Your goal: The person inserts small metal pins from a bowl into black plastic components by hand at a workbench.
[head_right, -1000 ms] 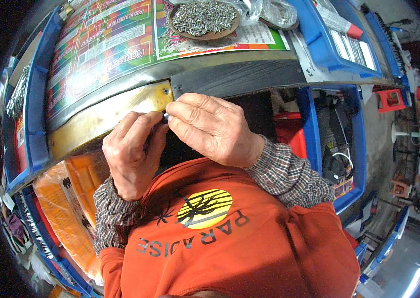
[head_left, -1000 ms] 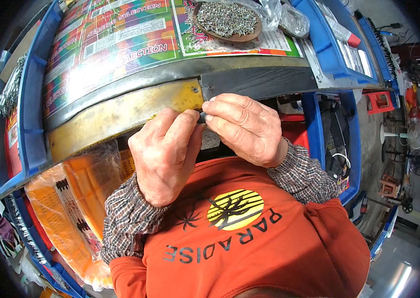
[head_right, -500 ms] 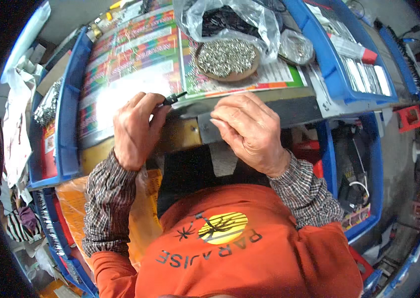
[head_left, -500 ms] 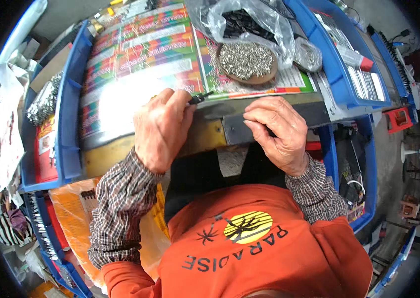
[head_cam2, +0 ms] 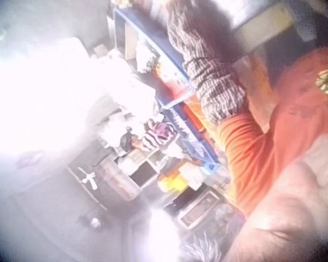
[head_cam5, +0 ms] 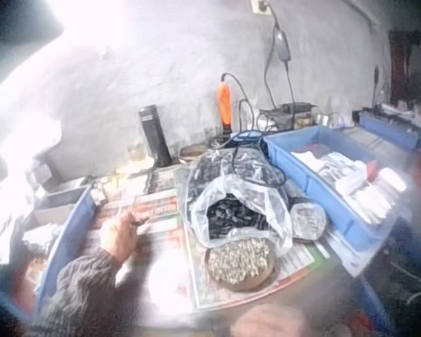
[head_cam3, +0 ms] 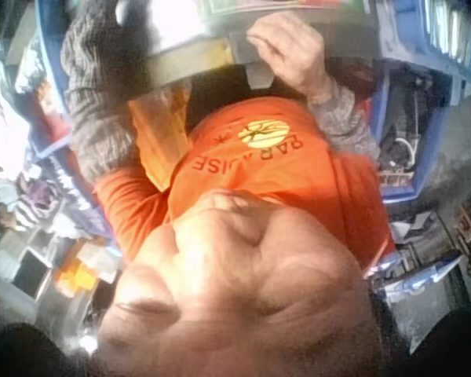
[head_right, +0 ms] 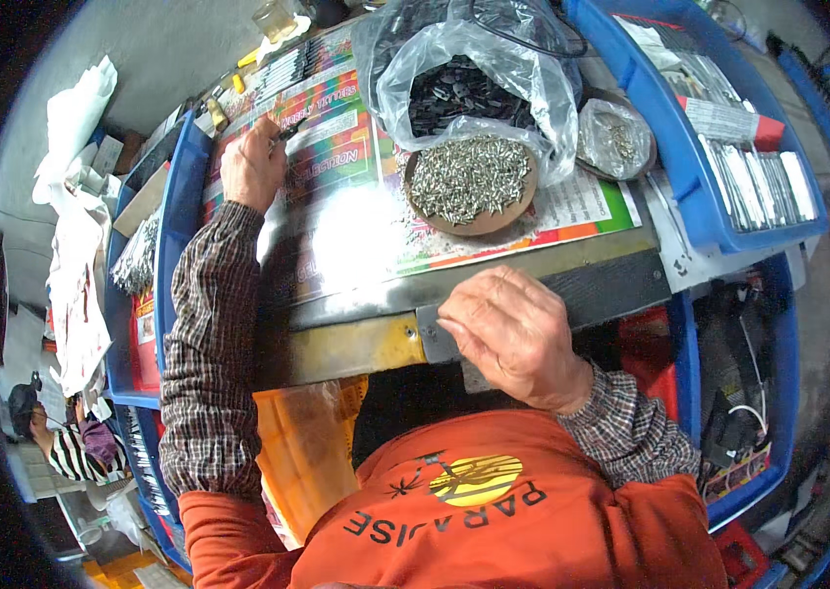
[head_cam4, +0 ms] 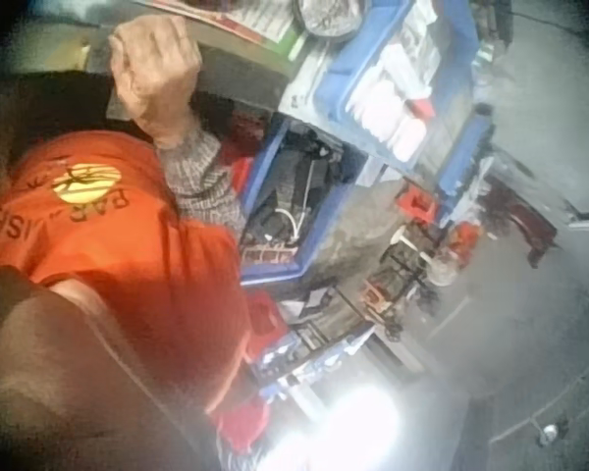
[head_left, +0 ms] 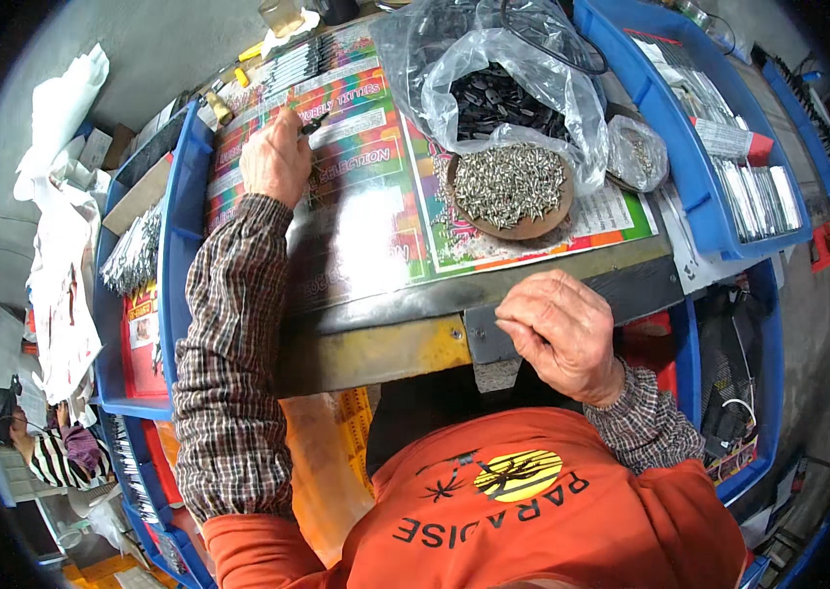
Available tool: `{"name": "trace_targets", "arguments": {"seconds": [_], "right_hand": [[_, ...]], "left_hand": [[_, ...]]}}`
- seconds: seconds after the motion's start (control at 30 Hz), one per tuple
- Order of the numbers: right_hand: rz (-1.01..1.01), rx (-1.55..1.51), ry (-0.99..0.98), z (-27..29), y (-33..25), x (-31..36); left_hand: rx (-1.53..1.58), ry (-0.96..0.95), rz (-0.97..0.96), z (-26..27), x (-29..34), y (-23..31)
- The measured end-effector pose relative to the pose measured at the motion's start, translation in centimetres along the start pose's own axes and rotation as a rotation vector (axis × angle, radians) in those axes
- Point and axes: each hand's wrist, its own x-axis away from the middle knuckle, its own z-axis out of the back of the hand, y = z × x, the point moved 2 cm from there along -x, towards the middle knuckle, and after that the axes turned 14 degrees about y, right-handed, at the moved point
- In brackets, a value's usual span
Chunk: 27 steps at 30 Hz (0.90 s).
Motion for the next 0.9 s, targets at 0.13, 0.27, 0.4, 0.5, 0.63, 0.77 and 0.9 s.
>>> {"name": "trace_targets", "arguments": {"seconds": [0.13,0.27,0.4,0.5,0.63,0.77,0.9], "right_hand": [[-0.007,-0.009,-0.041,0.1,-0.1,-0.2],[-0.02,-0.011,-0.081,0.3,0.0,-0.2],[-0.01,-0.006,-0.083,0.2,-0.1,-0.2],[-0.017,0.011,-0.099,0.4,-0.2,-0.4],[-0.015,0.002,-0.101,0.2,-0.1,-0.5],[-0.005,-0.006,-0.121,0.2,-0.1,-0.7],[-0.012,0.014,-0.127,0.3,-0.2,-0.6]], "left_hand": [[-0.064,0.026,-0.003,-2.4,-1.8,-2.6],[-0.083,0.055,0.004,-4.8,-3.3,-3.7],[-0.069,0.036,0.015,-6.4,-4.6,-4.8],[-0.051,0.029,-0.021,-7.6,-5.3,-5.4],[-0.071,0.001,-0.005,-7.8,-5.9,-5.4],[-0.083,-0.012,-0.039,-8.3,-6.4,-5.9],[-0.11,-0.024,-0.076,-8.5,-6.8,-6.0]]}}
